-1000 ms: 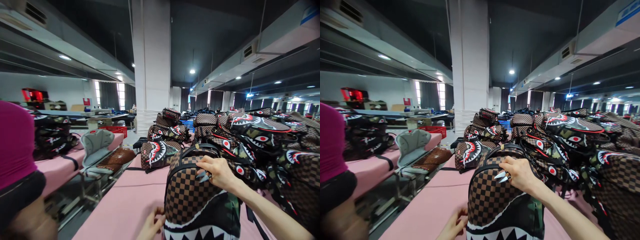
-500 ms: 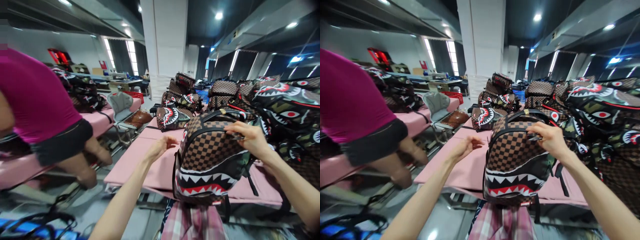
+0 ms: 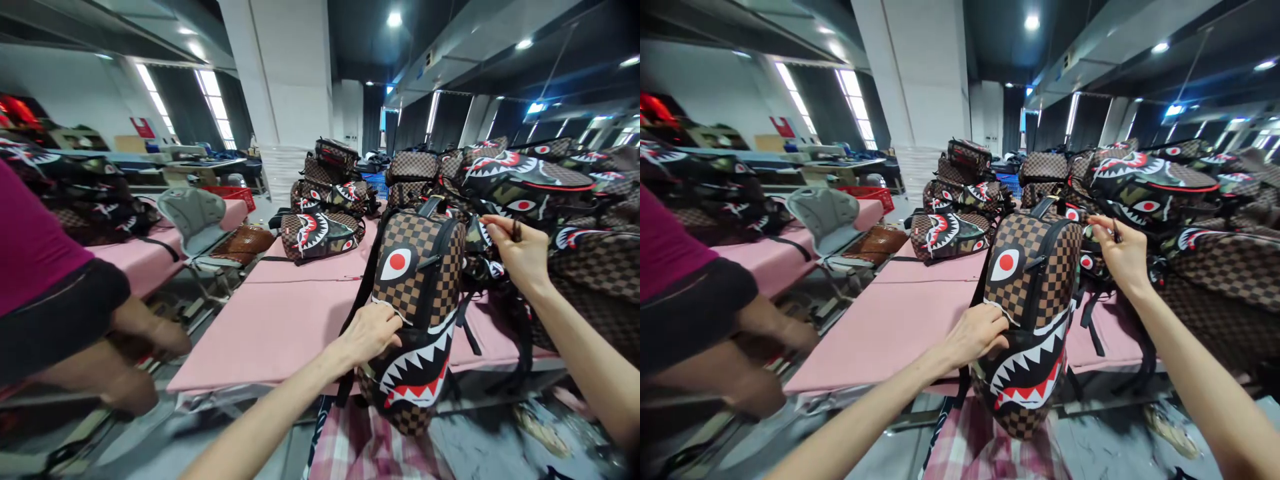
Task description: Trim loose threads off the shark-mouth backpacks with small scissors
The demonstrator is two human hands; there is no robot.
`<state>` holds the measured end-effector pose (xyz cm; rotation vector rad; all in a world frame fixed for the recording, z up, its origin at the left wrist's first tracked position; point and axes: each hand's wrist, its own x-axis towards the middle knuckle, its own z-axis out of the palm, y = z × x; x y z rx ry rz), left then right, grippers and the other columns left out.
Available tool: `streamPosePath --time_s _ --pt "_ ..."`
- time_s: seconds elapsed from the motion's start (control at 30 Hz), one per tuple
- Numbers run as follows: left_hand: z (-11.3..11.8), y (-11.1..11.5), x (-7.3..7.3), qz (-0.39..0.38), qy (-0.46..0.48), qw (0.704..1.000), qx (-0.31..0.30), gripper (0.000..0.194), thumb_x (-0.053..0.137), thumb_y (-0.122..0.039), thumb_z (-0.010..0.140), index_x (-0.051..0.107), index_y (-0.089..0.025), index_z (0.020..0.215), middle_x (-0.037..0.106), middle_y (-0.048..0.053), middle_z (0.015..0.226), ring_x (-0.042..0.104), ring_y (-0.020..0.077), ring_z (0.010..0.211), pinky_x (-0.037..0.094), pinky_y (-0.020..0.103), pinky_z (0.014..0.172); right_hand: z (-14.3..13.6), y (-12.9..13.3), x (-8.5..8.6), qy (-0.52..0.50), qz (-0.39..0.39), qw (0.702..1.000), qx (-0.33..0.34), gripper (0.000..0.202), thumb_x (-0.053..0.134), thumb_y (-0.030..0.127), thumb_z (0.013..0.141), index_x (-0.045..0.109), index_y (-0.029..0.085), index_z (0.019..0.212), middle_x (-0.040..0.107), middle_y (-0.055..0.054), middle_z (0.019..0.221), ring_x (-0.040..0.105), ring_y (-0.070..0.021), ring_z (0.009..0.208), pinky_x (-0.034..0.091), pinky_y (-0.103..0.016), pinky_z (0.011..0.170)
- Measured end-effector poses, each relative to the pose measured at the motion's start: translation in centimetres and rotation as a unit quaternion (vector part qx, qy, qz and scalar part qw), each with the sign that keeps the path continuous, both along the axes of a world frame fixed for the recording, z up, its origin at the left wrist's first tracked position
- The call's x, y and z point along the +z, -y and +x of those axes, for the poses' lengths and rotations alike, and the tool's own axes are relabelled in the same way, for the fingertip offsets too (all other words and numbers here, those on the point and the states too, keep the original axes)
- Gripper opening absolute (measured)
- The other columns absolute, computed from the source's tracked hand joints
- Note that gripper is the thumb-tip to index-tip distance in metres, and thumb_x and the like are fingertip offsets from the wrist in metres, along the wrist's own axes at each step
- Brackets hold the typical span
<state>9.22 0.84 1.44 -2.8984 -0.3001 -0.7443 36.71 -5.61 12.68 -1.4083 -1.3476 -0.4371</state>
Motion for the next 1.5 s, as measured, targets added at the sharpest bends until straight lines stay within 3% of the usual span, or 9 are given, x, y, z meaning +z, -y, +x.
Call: streamPosePath --time_s 0.17,0.33,0.6,0.8,0.9,1.03,1.13,1.3,1.5 --pt "0.8 3.9 3.0 -0.081 -0.036 0.996 -0.005 0.026 0.051 -0.042 0.084 0.057 -0.016 0.082 0.059 0.001 0.077 0.054 0.0143 0.069 0.036 0.026 0.057 -7.1 6.4 -5.1 0.149 -0.216 0.938 0.227 0.025 0.049 0.016 0.082 0.064 0.022 0.102 0.067 -0.004 0.094 0.064 -0.0175 0.085 0.050 -0.026 0.071" --pt "0.5 3.0 1.8 -0.167 -0.114 0.979 -0.010 0.023 0.044 -0.032 0.090 0.063 -0.019 0.089 0.062 0.001 0.080 0.055 0.0124 0.073 0.037 0.023 0.061 -8.7 8.2 -10.9 0.163 -0.374 0.885 0.226 0.028 0.048 0.010 0.080 0.061 0.018 0.103 0.064 -0.006 0.088 0.062 -0.0156 0.075 0.046 -0.025 0.064" --pt "2.8 2.5 1.2 -0.103 -0.184 0.977 -0.002 0.025 0.066 -0.043 0.073 0.065 -0.021 0.084 0.062 0.003 0.088 0.053 0.0193 0.085 0.034 0.032 0.071 -8.6 8.3 -10.7 0.235 -0.527 0.797 0.177 0.013 0.067 0.029 0.072 0.062 0.018 0.077 0.067 -0.005 0.073 0.062 -0.0217 0.067 0.033 -0.025 0.052" --pt "6.4 3.0 -0.5 -0.056 -0.232 0.970 0.052 0.024 0.073 -0.034 0.066 0.066 -0.012 0.074 0.065 0.011 0.081 0.054 0.0262 0.086 0.032 0.038 0.072 -8.9 10.1 -12.1 0.021 -0.484 0.815 0.317 0.015 0.056 0.027 0.079 0.049 0.017 0.071 0.047 0.005 0.058 0.041 -0.0089 0.052 0.029 -0.020 0.050" --pt "5.7 2.8 -1.6 -0.061 -0.194 0.979 0.001 0.021 0.066 -0.034 0.074 0.065 -0.013 0.076 0.065 0.009 0.083 0.052 0.0241 0.088 0.031 0.038 0.074 -8.2 10.5 -12.7 -0.034 -0.485 0.802 0.346 0.012 0.057 0.026 0.079 0.048 0.017 0.076 0.044 0.006 0.060 0.038 -0.0080 0.052 0.029 -0.019 0.049" --pt "2.3 4.5 -2.2 -0.177 -0.074 0.980 -0.053 0.021 0.047 -0.032 0.089 0.062 -0.018 0.091 0.063 0.004 0.085 0.050 0.0166 0.086 0.033 0.032 0.076 -6.5 10.9 -12.4 0.033 -0.474 0.803 0.359 0.015 0.061 0.027 0.078 0.051 0.017 0.085 0.055 0.002 0.073 0.049 -0.0111 0.065 0.035 -0.021 0.058" --pt "-0.1 7.2 -2.2 -0.251 -0.082 0.964 -0.031 0.037 0.059 -0.047 0.078 0.057 -0.018 0.102 0.061 0.004 0.089 0.048 0.0179 0.086 0.035 0.030 0.073 -5.9 11.4 -12.0 0.072 -0.470 0.804 0.358 0.020 0.064 0.027 0.076 0.052 0.018 0.089 0.058 0.000 0.080 0.053 -0.0126 0.068 0.036 -0.022 0.060" --pt "-0.8 10.6 -2.7 -0.236 -0.061 0.967 0.075 0.035 0.069 -0.035 0.072 0.053 -0.017 0.099 0.059 0.004 0.090 0.047 0.0200 0.087 0.036 0.034 0.076 -6.8 12.7 -12.7 0.205 -0.435 0.839 0.256 0.030 0.046 0.001 0.070 0.053 0.019 0.093 0.057 0.001 0.077 0.051 -0.0110 0.058 0.026 -0.024 0.050" --pt "0.0 12.9 -7.2 -0.133 0.126 0.980 0.082 0.015 0.048 -0.008 0.081 0.059 -0.019 0.084 0.065 0.002 0.082 0.049 0.0183 0.087 0.033 0.039 0.083 -8.1 14.6 -17.0 0.304 -0.250 0.904 0.167 0.026 0.039 -0.001 0.077 0.056 0.018 0.071 0.060 -0.001 0.071 0.045 -0.0095 0.053 0.025 -0.027 0.051"
